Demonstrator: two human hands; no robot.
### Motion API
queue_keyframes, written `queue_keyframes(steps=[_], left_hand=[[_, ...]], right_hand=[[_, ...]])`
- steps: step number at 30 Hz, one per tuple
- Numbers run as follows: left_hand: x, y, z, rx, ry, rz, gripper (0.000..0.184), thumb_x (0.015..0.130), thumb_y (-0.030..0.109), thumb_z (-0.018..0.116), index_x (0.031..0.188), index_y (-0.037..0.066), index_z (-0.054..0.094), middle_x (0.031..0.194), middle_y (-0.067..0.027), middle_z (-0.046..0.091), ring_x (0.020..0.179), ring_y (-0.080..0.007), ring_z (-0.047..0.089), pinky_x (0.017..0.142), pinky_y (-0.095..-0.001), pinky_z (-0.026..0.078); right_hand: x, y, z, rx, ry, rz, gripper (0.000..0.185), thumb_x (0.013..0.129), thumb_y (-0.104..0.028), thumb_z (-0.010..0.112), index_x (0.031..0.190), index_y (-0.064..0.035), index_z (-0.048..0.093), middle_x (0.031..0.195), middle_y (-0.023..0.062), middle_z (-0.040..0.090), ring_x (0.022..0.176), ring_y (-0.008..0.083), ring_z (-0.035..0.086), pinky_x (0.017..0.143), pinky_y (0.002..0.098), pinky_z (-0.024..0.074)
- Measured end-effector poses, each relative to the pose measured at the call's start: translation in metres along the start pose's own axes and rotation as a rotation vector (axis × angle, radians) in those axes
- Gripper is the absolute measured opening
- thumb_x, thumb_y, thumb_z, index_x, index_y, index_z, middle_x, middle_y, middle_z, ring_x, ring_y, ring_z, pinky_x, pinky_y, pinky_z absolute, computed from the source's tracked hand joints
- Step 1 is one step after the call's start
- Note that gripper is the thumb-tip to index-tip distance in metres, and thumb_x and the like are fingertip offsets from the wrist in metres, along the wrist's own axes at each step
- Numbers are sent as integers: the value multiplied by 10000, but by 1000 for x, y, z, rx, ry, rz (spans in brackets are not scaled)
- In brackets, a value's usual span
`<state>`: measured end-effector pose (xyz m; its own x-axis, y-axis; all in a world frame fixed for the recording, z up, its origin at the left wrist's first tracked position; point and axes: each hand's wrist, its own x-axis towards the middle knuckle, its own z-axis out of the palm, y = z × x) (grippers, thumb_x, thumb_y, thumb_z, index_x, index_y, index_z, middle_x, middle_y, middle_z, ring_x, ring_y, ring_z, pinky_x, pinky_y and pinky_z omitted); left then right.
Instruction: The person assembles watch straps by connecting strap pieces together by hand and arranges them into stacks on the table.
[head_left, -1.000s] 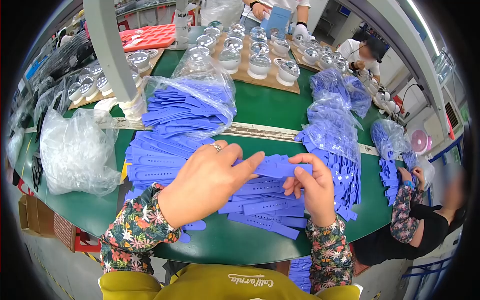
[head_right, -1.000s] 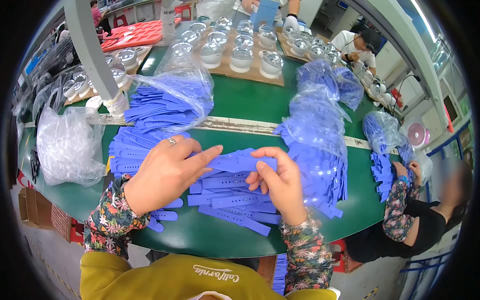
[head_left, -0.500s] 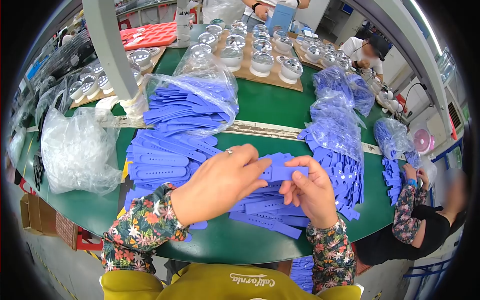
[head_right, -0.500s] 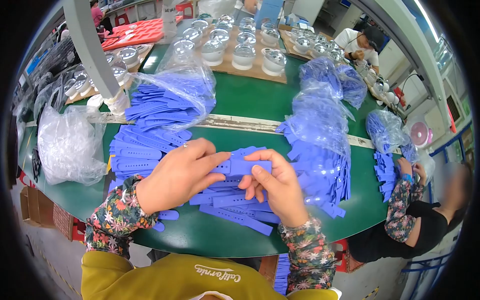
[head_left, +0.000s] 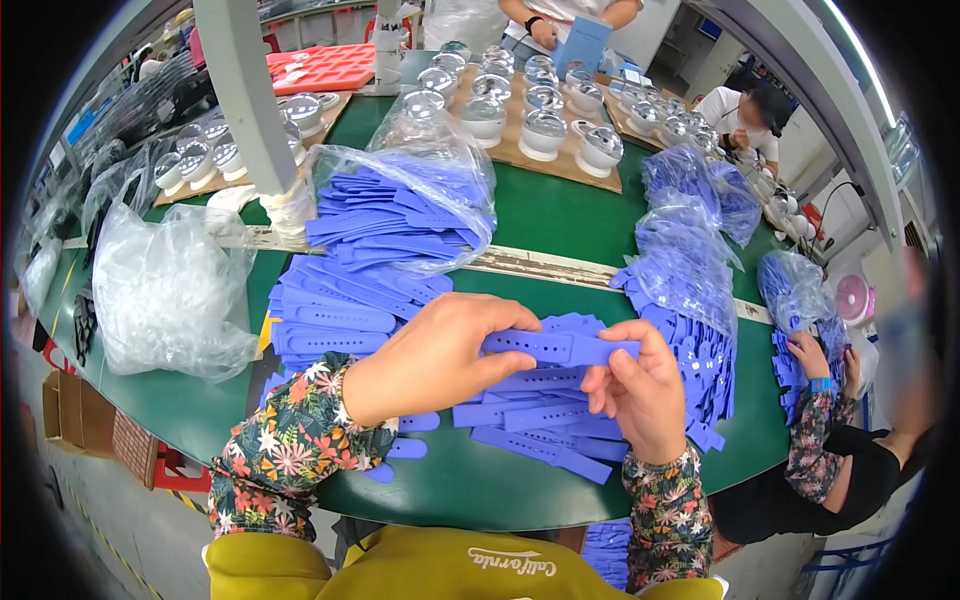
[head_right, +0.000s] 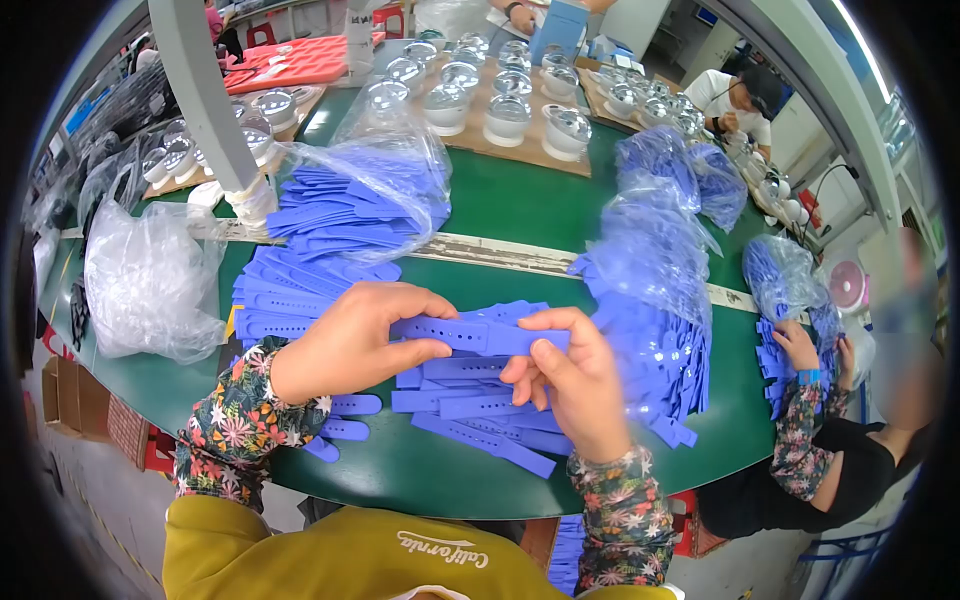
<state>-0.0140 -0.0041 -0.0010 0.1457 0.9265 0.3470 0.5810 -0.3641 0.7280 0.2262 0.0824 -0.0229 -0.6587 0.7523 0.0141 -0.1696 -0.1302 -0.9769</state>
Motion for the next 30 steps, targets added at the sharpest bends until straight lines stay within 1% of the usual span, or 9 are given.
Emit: queue_keyframes(steps=[6, 8, 9, 12, 14, 17, 21, 27, 30], left_hand=[[-1, -1, 3, -90, 20, -85, 251, 829, 119, 763, 1034, -7, 691, 918, -144, 696, 828, -274, 668, 718, -365, 518], [0, -2, 6, -72, 29, -93, 229, 817, 99, 763, 1006, -7, 688, 894, -140, 690, 818, -259, 666, 718, -358, 519], [0, -3, 8, -75, 21, -92, 229, 817, 99, 763, 1006, -7, 688, 894, -140, 690, 818, -259, 666, 718, -358, 519], [3, -3, 13, -41, 13, -68, 205, 810, 89, 759, 976, -6, 685, 881, -141, 688, 809, -264, 667, 719, -354, 522], [2, 3, 13, -53, -24, -106, 196, 808, 101, 721, 950, -23, 669, 904, -190, 691, 859, -372, 666, 760, -419, 526], [0, 1, 15, 3, -25, -88, 171, 813, 74, 735, 954, 1, 673, 875, -145, 687, 815, -279, 672, 729, -363, 527], [-2, -2, 19, -8, -69, -63, 159, 813, 70, 728, 950, 12, 673, 874, -139, 681, 806, -275, 666, 725, -365, 524], [0, 9, 13, -62, -174, -186, 187, 813, 91, 734, 974, 16, 674, 900, -126, 685, 856, -270, 664, 788, -365, 505], [-2, 14, 10, 266, -38, 119, 359, 813, 180, 756, 1126, 58, 630, 1111, -115, 659, 1083, -291, 608, 948, -425, 396]], right_hand=[[0, 2, 3, -105, 53, -38, 198, 988, -155, 600, 1147, -39, 573, 817, 123, 686, 636, 151, 649, 512, 214, 455], [4, -3, 4, -902, 100, -492, 206, 892, -97, 686, 1092, -61, 657, 950, 104, 696, 856, 213, 674, 733, 318, 518], [4, -7, 7, -901, 107, -487, 206, 892, -97, 686, 1092, -61, 657, 950, 104, 696, 856, 213, 674, 733, 318, 518], [2, -8, 25, -1480, 197, -758, 285, 777, -91, 736, 1059, -93, 696, 1163, 59, 658, 1197, 311, 569, 1104, 529, 302], [4, -2, 35, -1467, 178, -753, 270, 783, -100, 737, 1050, -89, 694, 1151, 58, 661, 1212, 308, 567, 1117, 547, 281], [7, 7, 36, -1391, 116, -742, 209, 798, -114, 729, 998, -77, 678, 1081, 51, 679, 1208, 305, 587, 1135, 587, 248], [10, 17, 30, -1178, 40, -760, 128, 805, -108, 698, 918, -81, 645, 967, 60, 690, 1075, 287, 653, 1106, 563, 311], [9, 12, 28, -1092, -29, -711, 113, 805, -122, 692, 891, -74, 637, 887, 89, 661, 871, 293, 638, 864, 430, 439], [9, 7, 16, -1151, -5, -666, 115, 816, -136, 685, 913, -85, 652, 853, 89, 665, 790, 286, 632, 720, 413, 427]])
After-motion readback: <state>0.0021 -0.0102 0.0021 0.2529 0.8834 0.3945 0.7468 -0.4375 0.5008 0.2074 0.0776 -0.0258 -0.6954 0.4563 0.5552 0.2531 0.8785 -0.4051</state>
